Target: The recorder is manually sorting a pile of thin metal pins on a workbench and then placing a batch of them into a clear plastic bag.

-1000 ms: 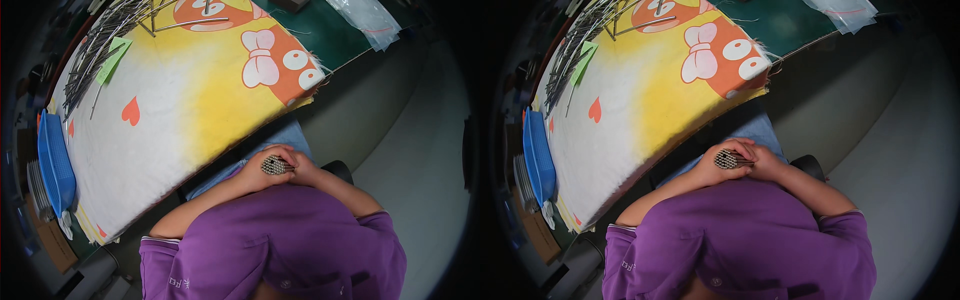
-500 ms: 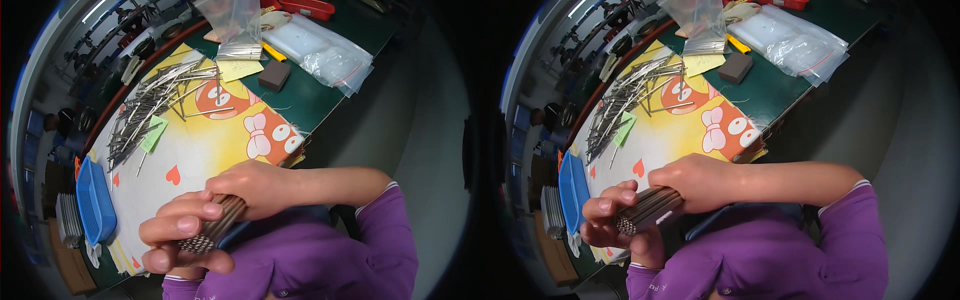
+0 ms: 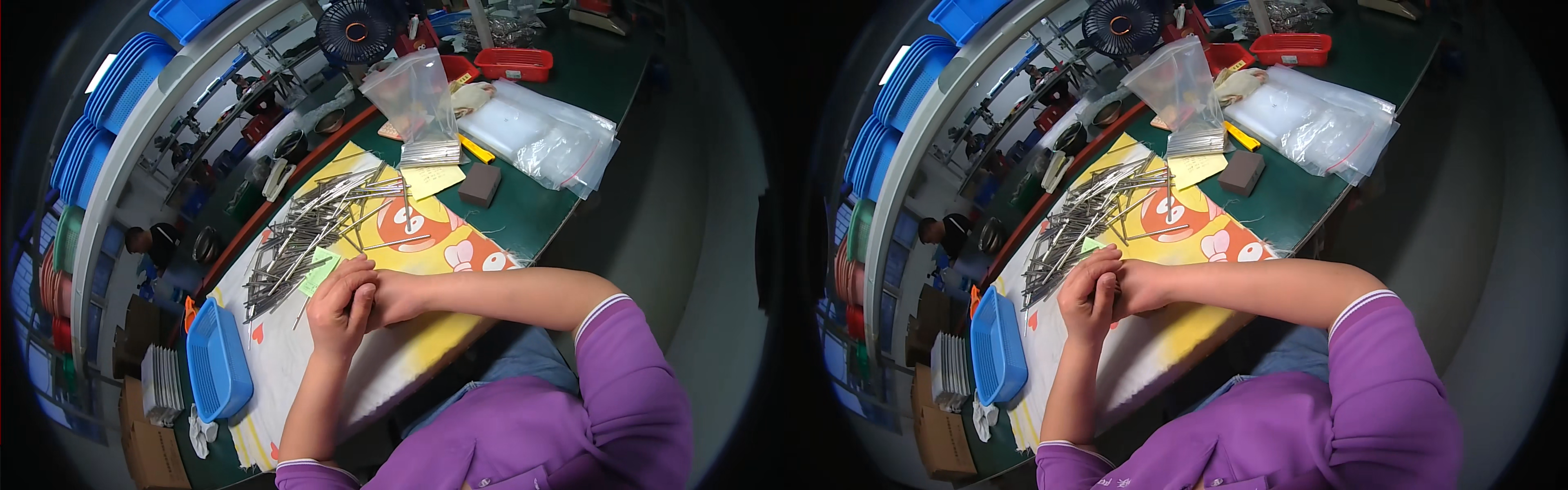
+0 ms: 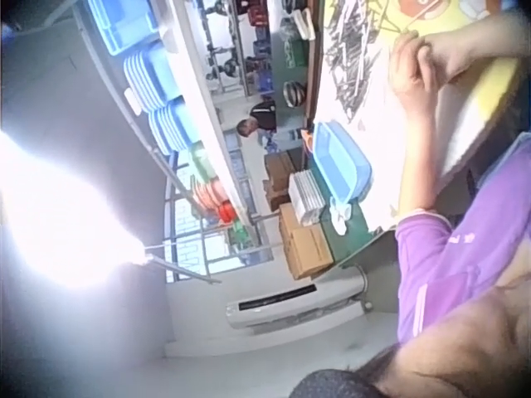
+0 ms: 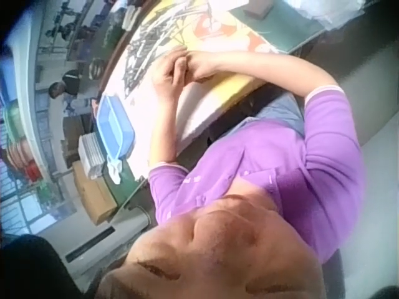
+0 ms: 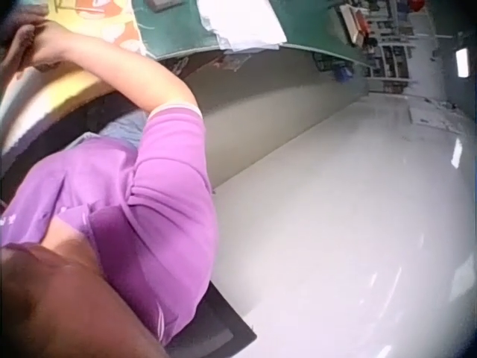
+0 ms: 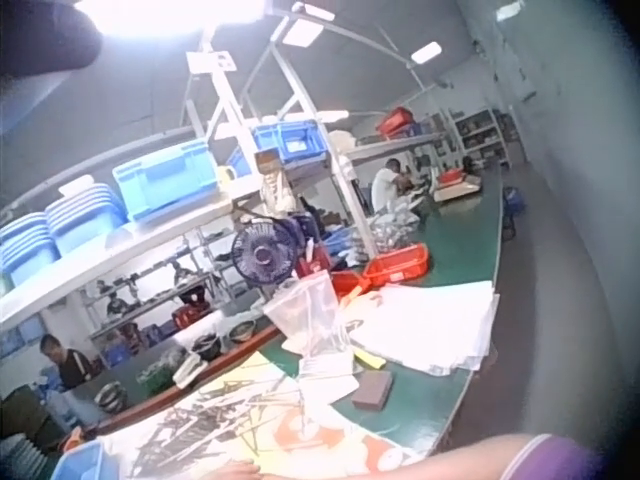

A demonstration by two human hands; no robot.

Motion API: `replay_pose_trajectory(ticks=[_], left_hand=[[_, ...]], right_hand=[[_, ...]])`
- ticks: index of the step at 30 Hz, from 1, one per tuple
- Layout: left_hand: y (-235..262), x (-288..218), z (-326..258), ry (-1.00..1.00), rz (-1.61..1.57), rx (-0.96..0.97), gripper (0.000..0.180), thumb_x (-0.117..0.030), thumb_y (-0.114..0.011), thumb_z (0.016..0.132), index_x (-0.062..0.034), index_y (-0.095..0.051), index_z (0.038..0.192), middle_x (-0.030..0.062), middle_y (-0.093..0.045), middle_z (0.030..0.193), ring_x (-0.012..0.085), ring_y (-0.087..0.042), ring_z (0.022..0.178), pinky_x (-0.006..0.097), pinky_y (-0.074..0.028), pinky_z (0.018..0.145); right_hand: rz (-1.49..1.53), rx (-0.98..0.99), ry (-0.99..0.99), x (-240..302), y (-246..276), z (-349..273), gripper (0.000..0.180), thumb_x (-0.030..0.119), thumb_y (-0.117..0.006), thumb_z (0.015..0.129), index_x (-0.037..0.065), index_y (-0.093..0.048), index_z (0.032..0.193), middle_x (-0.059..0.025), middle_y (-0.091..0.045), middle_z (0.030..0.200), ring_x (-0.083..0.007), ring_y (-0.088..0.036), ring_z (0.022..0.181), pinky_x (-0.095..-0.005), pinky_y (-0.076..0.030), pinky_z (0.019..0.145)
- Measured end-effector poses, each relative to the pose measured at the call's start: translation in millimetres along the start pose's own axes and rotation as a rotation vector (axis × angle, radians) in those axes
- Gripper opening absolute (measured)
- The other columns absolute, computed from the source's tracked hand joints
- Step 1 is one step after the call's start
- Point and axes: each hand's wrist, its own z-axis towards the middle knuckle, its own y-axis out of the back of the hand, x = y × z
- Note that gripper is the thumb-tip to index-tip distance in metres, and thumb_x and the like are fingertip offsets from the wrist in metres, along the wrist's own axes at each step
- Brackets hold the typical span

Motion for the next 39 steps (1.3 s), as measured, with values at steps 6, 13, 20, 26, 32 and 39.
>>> replay_pose_trajectory(ticks=[6,13,20,26,32,39], left_hand=[[2,23,-14,0.455,-0.628,-0.034,0.084,-0.055,-0.048,0.086,-0.0033,-0.01,0.141,0.0212,-0.023,0.142,0.0328,-0.035,0.127,0.041,-0.034,0.101],[-27,47,-16,0.95,-1.173,0.298,0.059,-0.029,-0.057,0.089,-0.0009,-0.027,0.132,0.0086,-0.052,0.112,0.0186,-0.054,0.104,0.037,-0.048,0.087],[-30,30,-13,0.97,-0.931,0.475,0.024,-0.006,-0.065,0.078,0.002,-0.053,0.097,0.0091,-0.059,0.083,0.0185,-0.062,0.071,0.028,-0.052,0.054],[-8,25,-22,1.215,-1.103,0.51,0.018,-0.019,-0.062,0.083,-0.0032,-0.054,0.084,0.0043,-0.058,0.071,0.0127,-0.06,0.063,0.02,-0.046,0.042],[6,37,-23,1.409,-1.51,0.448,0.014,-0.02,-0.056,0.088,-0.0072,-0.056,0.085,0.0001,-0.058,0.071,0.0114,-0.063,0.065,0.013,-0.042,0.035],[21,-10,-5,1.39,-1.512,0.733,0.066,-0.062,-0.029,0.089,-0.0001,-0.053,0.09,0.0172,-0.063,0.08,0.0224,-0.063,0.058,0.018,-0.043,0.034]], right_hand=[[0.555,-0.179,-0.091,0,2,-7,0.02,0.023,-0.061,0.086,0.005,-0.054,0.094,-0.0026,-0.058,0.077,-0.0114,-0.058,0.065,-0.0265,-0.048,0.059],[0.938,-0.407,-0.143,-22,30,-2,0.022,0.027,-0.062,0.086,0.008,-0.05,0.088,-0.0027,-0.054,0.073,-0.0131,-0.056,0.077,-0.0289,-0.048,0.07],[0.428,-0.285,-0.055,-11,23,-2,0.03,0.029,-0.067,0.08,0.008,-0.051,0.095,-0.0049,-0.059,0.082,-0.0219,-0.054,0.102,-0.0367,-0.042,0.09],[-0.01,-0.516,-0.004,-12,22,-6,0.04,0.027,-0.061,0.083,0.003,-0.051,0.113,-0.0113,-0.049,0.119,-0.0218,-0.046,0.115,-0.0364,-0.036,0.098],[-1.052,-0.391,0.415,16,12,-13,0.046,0.005,-0.057,0.071,0.015,-0.054,0.116,-0.0076,-0.047,0.123,-0.0288,-0.034,0.128,-0.047,-0.026,0.106],[-0.853,-0.113,0.372,2,14,-26,0.024,0.007,-0.065,0.068,0.012,-0.058,0.091,-0.0041,-0.061,0.09,-0.0218,-0.06,0.092,-0.0378,-0.047,0.08]])
